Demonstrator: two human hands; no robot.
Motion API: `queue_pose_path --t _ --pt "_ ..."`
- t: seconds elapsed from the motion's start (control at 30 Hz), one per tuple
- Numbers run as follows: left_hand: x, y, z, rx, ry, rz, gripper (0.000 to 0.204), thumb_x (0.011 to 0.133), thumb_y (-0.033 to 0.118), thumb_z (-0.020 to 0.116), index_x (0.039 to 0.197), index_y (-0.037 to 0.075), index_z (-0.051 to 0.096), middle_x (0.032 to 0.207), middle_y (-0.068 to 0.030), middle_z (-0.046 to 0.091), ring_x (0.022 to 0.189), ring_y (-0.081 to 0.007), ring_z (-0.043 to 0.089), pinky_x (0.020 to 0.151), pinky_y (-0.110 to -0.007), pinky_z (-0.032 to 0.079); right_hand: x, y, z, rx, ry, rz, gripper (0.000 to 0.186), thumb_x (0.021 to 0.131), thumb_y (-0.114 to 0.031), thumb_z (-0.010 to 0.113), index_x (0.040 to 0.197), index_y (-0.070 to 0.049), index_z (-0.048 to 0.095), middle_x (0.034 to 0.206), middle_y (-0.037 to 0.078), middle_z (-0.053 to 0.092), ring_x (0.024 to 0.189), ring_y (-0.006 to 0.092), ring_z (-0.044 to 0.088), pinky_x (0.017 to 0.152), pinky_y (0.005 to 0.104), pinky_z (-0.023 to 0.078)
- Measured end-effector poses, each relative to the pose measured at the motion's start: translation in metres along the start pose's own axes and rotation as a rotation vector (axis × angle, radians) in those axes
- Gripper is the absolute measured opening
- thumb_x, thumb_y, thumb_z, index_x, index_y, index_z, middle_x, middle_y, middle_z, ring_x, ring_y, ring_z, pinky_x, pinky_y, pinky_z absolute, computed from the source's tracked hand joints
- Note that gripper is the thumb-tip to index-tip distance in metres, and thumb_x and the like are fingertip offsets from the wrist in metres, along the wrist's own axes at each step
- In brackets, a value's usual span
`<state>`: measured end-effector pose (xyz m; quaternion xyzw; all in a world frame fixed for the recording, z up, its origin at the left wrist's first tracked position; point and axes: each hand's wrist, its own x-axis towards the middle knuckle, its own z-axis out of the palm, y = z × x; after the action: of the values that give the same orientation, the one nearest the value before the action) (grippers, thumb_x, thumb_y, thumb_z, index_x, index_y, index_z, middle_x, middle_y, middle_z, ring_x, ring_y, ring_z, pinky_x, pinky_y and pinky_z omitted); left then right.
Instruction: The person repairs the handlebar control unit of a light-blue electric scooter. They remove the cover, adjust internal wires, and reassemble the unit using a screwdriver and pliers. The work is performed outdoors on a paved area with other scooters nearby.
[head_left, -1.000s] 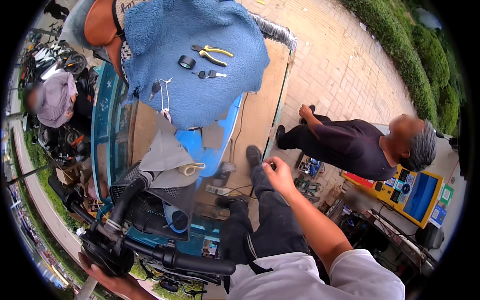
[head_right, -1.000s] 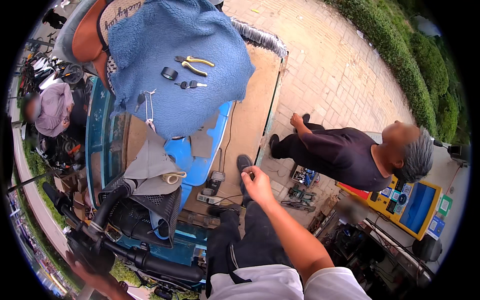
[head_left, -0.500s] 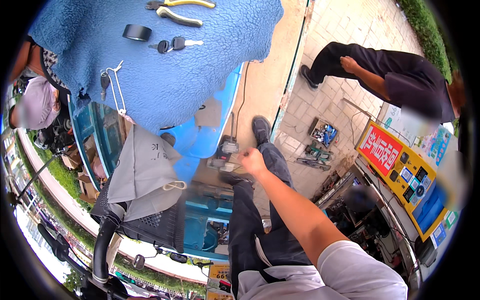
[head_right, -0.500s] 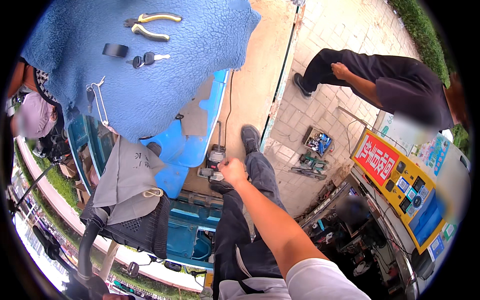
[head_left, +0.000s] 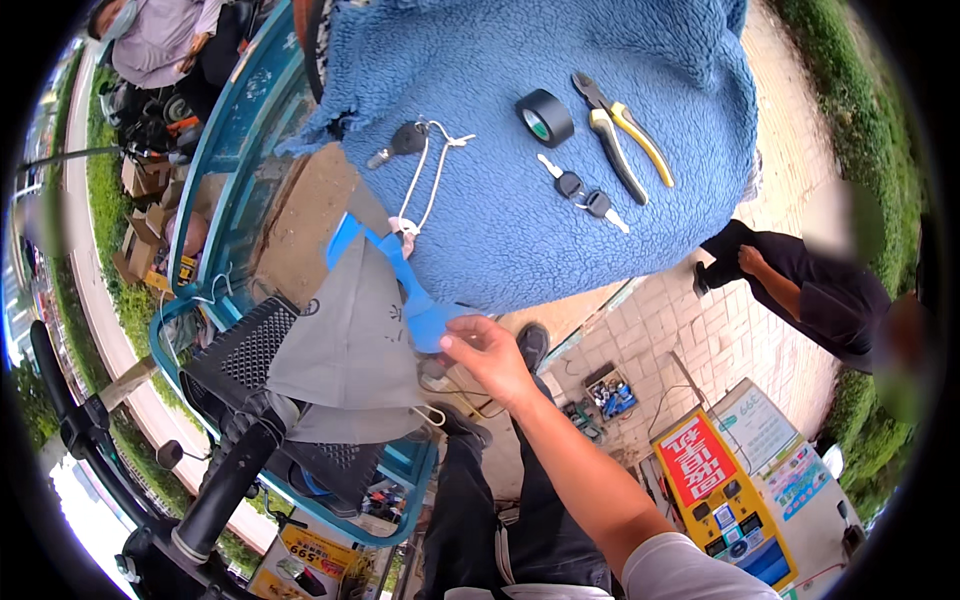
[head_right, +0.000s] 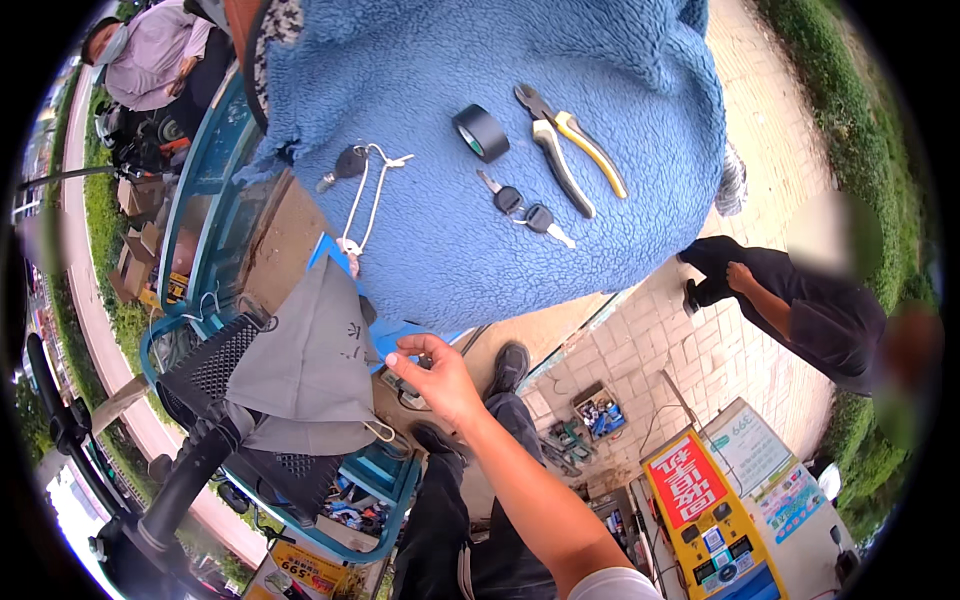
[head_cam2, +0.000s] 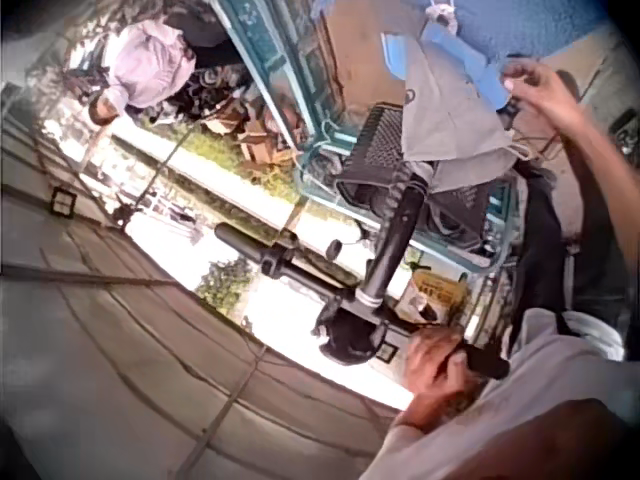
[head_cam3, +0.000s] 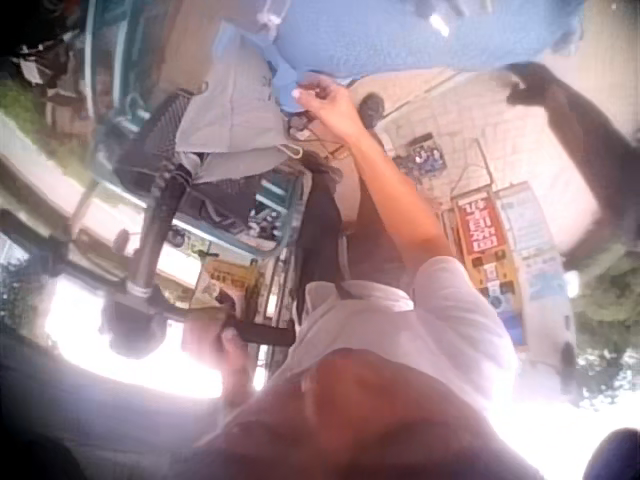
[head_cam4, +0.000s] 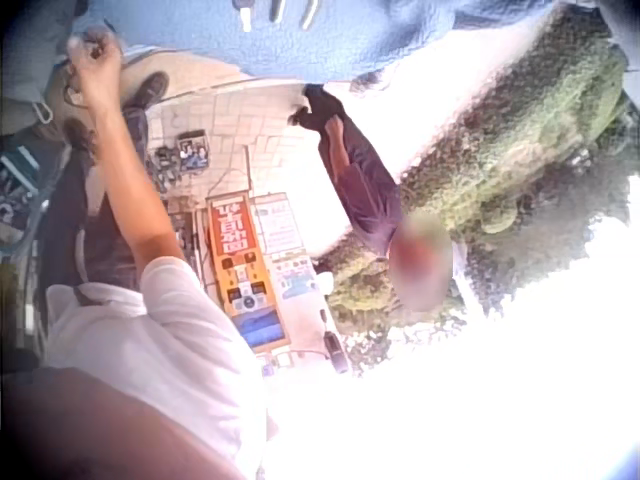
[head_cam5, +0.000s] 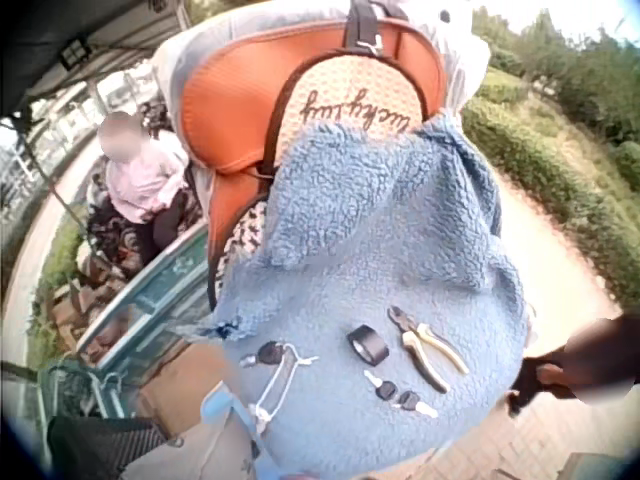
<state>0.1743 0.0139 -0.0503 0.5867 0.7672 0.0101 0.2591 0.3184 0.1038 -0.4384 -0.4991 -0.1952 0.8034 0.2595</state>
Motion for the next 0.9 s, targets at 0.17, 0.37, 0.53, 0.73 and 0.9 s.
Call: queue_pose_path --t 0.17,0.37,0.53,0.73,0.9 --pt "0.002 -0.008 -0.011 -0.197 0.01 0.123 0.016 0.088 0.016 0.063 0.095 0.002 0.065 0.085 -0.0105 0.067 0.072 -0.0278 0.064 0.069 -0.04 0.054 0.046 -0.032 0.049 -0.35 -0.104 -0.184 0.065 0.088 -0.045 0.071 0.132 0.002 0.056 0.126 0.016 0.059 0.109 0.0186 0.058 0.081 0.0303 0.05" --pt "0.001 -0.017 -0.011 -0.208 0.007 0.101 0.02 0.081 0.02 0.071 0.095 0.006 0.07 0.089 -0.0065 0.069 0.075 -0.023 0.066 0.068 -0.036 0.053 0.121 -0.017 0.065 -0.792 -0.261 -0.527 0.041 0.085 -0.03 0.075 0.118 -0.008 0.067 0.125 0.015 0.059 0.107 0.0315 0.062 0.09 0.0394 0.05" --pt "-0.011 -0.017 -0.009 -0.216 0.056 0.111 0.016 0.08 0.021 0.069 0.093 0.012 0.071 0.088 -0.0041 0.07 0.077 -0.0199 0.067 0.068 -0.033 0.051 0.064 -0.033 0.058 -0.771 -0.254 -0.24 0.045 0.081 -0.028 0.079 0.119 -0.008 0.066 0.122 0.013 0.061 0.106 0.0311 0.062 0.087 0.0392 0.052" --pt "-0.011 -0.021 -0.011 -0.163 0.054 0.137 0.018 0.09 0.023 0.061 0.096 0.009 0.07 0.089 -0.003 0.068 0.072 -0.0169 0.063 0.064 -0.031 0.048 0.096 -0.083 0.113 -0.9 -0.602 -0.404 0.054 0.076 -0.026 0.084 0.123 -0.007 0.065 0.124 0.011 0.06 0.092 0.0219 0.062 0.074 0.0347 0.05" --pt "-0.001 -0.028 -0.008 -0.202 0.046 0.142 0.02 0.093 0.025 0.059 0.098 0.008 0.068 0.088 -0.0038 0.067 0.071 -0.0171 0.062 0.063 -0.031 0.048 0.114 -0.073 0.149 -0.666 -0.809 -0.295 0.018 0.084 -0.014 0.076 0.087 -0.001 0.064 0.088 0.01 0.065 0.09 0.0278 0.063 0.075 0.0382 0.05"
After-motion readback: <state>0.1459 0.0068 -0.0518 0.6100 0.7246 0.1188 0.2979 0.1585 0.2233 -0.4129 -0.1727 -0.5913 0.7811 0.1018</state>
